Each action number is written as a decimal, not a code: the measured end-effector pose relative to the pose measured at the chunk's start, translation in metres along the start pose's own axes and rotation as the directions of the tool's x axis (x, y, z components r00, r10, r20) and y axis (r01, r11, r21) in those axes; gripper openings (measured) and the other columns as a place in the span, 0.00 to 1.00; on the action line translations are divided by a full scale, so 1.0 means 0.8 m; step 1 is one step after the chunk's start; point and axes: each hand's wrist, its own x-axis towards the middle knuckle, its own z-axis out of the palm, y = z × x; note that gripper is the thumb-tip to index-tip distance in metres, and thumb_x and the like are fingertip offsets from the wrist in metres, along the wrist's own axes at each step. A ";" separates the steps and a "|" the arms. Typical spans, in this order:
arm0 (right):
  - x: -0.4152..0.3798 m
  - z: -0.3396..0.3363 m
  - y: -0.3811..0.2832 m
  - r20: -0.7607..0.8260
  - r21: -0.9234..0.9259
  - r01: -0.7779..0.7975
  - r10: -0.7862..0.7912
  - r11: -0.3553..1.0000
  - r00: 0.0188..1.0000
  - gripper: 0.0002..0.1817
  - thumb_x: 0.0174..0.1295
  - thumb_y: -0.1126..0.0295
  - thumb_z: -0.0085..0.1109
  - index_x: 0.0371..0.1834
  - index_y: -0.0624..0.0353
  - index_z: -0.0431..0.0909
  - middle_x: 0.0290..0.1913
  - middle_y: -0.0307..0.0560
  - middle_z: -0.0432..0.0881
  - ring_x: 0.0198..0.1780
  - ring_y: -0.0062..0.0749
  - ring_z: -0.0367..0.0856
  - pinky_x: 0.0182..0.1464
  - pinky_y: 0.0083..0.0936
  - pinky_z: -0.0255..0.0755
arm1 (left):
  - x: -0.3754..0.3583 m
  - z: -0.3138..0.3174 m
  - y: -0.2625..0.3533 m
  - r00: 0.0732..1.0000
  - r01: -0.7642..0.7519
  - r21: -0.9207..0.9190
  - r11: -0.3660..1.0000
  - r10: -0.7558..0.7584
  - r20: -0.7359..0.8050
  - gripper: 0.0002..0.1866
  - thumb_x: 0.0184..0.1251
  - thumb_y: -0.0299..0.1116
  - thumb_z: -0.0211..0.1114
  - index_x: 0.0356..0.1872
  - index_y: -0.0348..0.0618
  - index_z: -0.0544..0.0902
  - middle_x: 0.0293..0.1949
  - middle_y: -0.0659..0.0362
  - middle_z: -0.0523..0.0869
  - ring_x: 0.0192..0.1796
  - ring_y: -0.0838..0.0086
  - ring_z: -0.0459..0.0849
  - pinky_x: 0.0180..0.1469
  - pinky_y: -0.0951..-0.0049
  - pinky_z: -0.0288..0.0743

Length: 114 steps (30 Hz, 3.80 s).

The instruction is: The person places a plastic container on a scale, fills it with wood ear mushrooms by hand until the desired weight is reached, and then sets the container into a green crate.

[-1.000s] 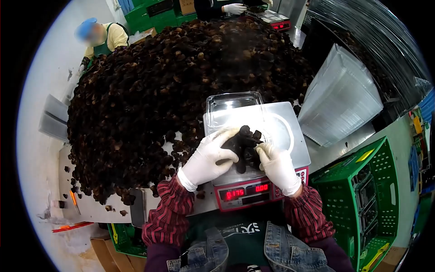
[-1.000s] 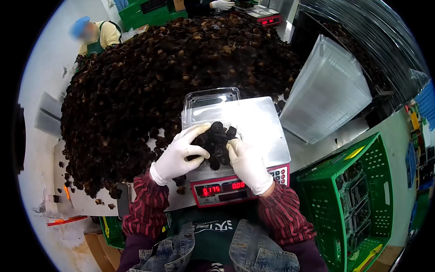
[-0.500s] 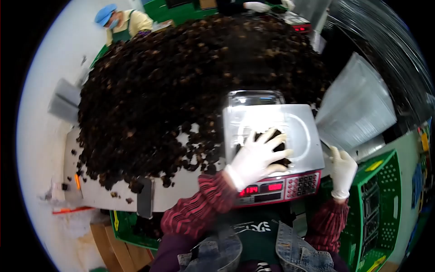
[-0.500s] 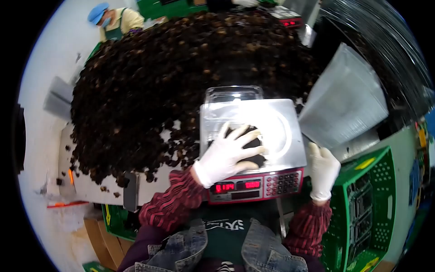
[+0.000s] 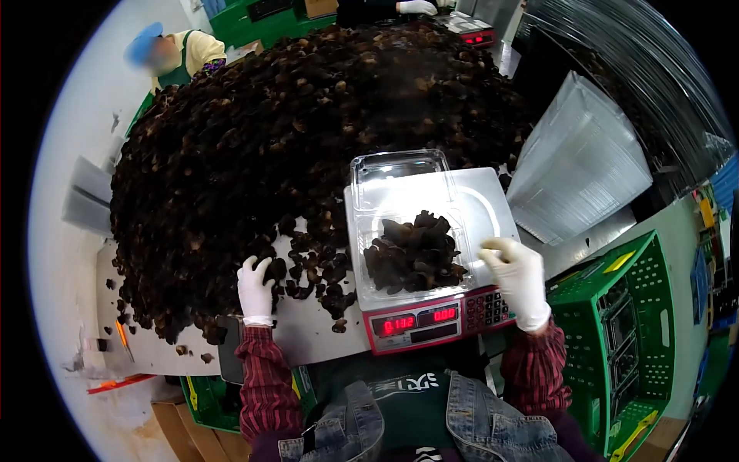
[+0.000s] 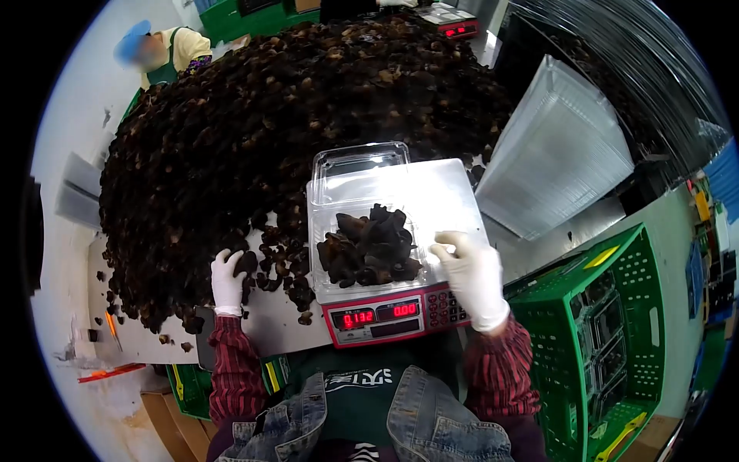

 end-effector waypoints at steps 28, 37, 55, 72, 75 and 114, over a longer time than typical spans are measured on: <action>0.037 -0.025 -0.034 0.093 0.344 -0.163 0.139 0.925 0.986 0.07 0.61 0.72 0.60 0.33 0.66 0.83 0.18 0.36 0.77 0.17 0.11 0.66 0.20 0.16 0.60 | 0.055 -0.100 0.302 0.774 -0.557 -0.597 0.577 0.622 -0.121 0.28 0.48 0.28 0.72 0.56 0.50 0.82 0.65 0.51 0.72 0.64 0.59 0.72 0.66 0.62 0.63; 0.036 -0.025 -0.127 0.060 0.312 0.093 -0.118 0.946 0.991 0.08 0.61 0.72 0.63 0.42 0.62 0.82 0.21 0.39 0.78 0.19 0.15 0.74 0.22 0.16 0.67 | 0.062 -0.095 0.301 0.923 -0.276 -0.901 0.336 0.353 -0.151 0.20 0.50 0.15 0.68 0.47 0.39 0.83 0.47 0.57 0.83 0.52 0.71 0.81 0.57 0.73 0.73; -0.006 -0.011 -0.030 0.259 -0.084 0.212 -0.184 0.974 0.948 0.30 0.41 0.60 0.78 0.48 0.63 0.80 0.18 0.43 0.72 0.21 0.27 0.72 0.29 0.23 0.71 | -0.358 -0.175 -0.360 0.705 0.694 0.194 0.693 -0.600 -0.379 0.39 0.44 0.21 0.70 0.65 0.55 0.74 0.67 0.40 0.67 0.66 0.47 0.69 0.65 0.58 0.67; 0.016 0.046 -0.040 0.046 -0.194 0.480 -0.481 0.856 0.876 0.15 0.54 0.70 0.68 0.43 0.63 0.78 0.34 0.54 0.79 0.37 0.47 0.79 0.41 0.35 0.73 | 0.004 0.039 0.090 0.942 -0.300 0.035 0.953 0.290 0.167 0.32 0.54 0.56 0.67 0.64 0.72 0.74 0.70 0.48 0.64 0.69 0.43 0.60 0.66 0.42 0.56; 0.009 0.047 -0.029 0.122 -0.148 0.468 -0.453 0.871 0.883 0.25 0.49 0.66 0.73 0.49 0.63 0.77 0.29 0.48 0.77 0.36 0.39 0.78 0.41 0.33 0.72 | 0.005 0.050 0.072 0.921 -0.390 -0.111 0.914 0.385 -0.062 0.23 0.54 0.46 0.70 0.53 0.58 0.81 0.55 0.55 0.78 0.56 0.57 0.74 0.55 0.57 0.70; -0.021 0.016 0.022 -0.244 0.081 0.121 -0.098 0.989 0.965 0.07 0.59 0.75 0.64 0.39 0.64 0.81 0.31 0.48 0.81 0.30 0.31 0.79 0.35 0.23 0.72 | 0.000 -0.062 0.169 0.987 -0.078 -0.770 0.633 -0.062 -0.151 0.09 0.63 0.21 0.64 0.44 0.37 0.85 0.44 0.58 0.85 0.44 0.76 0.82 0.46 0.79 0.76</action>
